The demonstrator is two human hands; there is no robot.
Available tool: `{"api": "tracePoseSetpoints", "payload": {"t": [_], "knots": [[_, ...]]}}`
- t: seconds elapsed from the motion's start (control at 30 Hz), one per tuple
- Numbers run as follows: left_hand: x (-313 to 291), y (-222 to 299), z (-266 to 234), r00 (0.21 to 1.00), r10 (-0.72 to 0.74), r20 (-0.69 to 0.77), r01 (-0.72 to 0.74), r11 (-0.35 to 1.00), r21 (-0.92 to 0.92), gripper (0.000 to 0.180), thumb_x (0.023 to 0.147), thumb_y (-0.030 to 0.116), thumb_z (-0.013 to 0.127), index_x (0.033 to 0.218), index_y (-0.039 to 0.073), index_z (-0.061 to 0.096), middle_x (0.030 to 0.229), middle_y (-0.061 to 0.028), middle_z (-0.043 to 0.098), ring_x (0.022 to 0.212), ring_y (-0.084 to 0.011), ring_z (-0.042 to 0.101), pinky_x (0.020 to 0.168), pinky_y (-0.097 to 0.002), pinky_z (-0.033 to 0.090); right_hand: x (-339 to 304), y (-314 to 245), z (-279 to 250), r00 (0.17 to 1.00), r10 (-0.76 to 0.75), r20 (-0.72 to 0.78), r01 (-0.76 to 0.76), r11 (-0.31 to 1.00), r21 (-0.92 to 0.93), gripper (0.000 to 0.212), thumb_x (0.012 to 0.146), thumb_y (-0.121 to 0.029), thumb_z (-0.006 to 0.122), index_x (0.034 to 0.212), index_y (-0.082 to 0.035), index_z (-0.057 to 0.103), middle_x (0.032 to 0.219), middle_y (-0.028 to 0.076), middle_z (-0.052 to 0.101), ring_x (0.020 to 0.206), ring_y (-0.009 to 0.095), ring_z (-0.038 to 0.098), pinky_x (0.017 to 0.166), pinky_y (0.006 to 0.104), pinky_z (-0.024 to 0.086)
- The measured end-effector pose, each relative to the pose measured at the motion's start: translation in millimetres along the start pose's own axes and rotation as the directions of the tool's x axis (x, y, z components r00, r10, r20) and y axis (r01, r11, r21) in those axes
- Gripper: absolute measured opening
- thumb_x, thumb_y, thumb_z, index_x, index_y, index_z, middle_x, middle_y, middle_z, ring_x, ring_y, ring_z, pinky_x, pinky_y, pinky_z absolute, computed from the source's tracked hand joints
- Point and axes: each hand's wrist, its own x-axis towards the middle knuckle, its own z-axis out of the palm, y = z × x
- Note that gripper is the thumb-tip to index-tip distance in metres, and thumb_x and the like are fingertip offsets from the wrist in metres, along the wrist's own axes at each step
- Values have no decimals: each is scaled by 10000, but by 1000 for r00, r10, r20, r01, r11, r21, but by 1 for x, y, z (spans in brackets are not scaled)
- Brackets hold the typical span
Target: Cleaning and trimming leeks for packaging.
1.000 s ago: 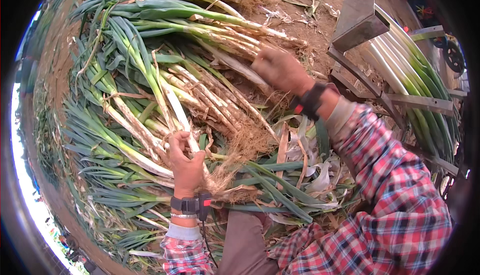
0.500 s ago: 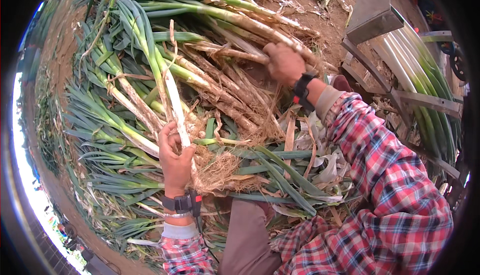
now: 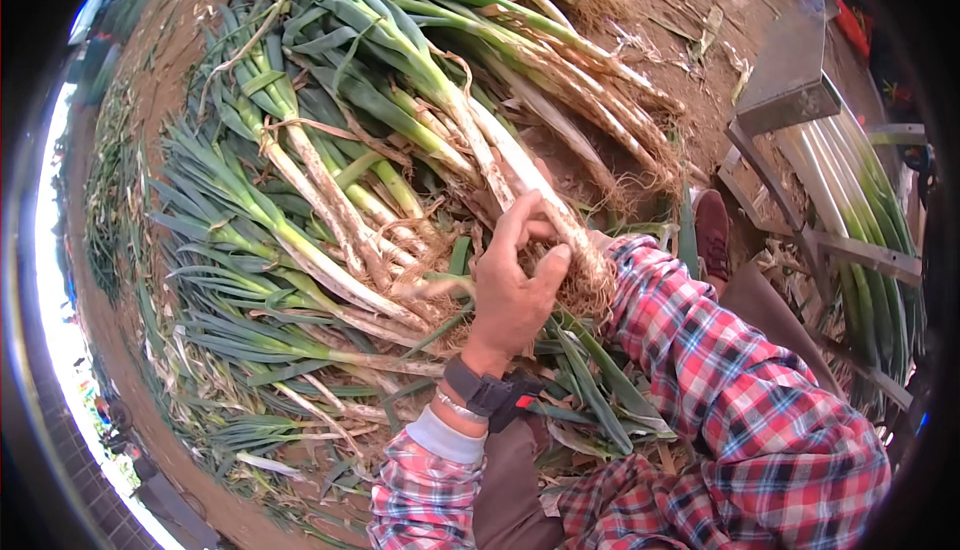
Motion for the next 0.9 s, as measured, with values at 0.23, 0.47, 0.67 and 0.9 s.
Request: {"api": "tracePoseSetpoints", "payload": {"t": [0.23,0.47,0.67,0.9], "knots": [[-20,-53,-58,554,-694,-460,311,685,-659,310,954,154,518,1197,-39,527,1036,-83,616,887,-174,592,859,-296,476,-38,1,75,980,-35,198,201,111,-973,277,820,-270,580,1046,-111,558,944,129,491,928,317,498,741,440,428],[-22,-116,-45,683,-633,-364,359,725,-588,279,951,162,537,1141,-37,585,945,-74,659,771,-146,628,696,-270,504,-26,-5,39,980,7,199,192,233,-953,337,867,-310,606,1087,-57,563,933,104,554,861,244,549,690,389,461],[-33,-117,-49,664,-562,-494,397,824,-405,289,933,178,587,1100,-56,562,933,-54,636,818,-131,602,691,-261,502,-99,-55,-20,894,304,329,154,482,-863,366,862,-308,630,1094,-33,567,938,110,594,819,214,577,644,355,471],[-26,-86,-77,757,-607,-240,318,665,-676,274,919,261,611,1026,22,536,829,-25,584,692,-109,557,640,-262,490,1,-83,32,707,582,402,-243,734,-634,366,892,-282,631,1124,-4,580,932,77,638,755,144,594,614,262,486]]}}
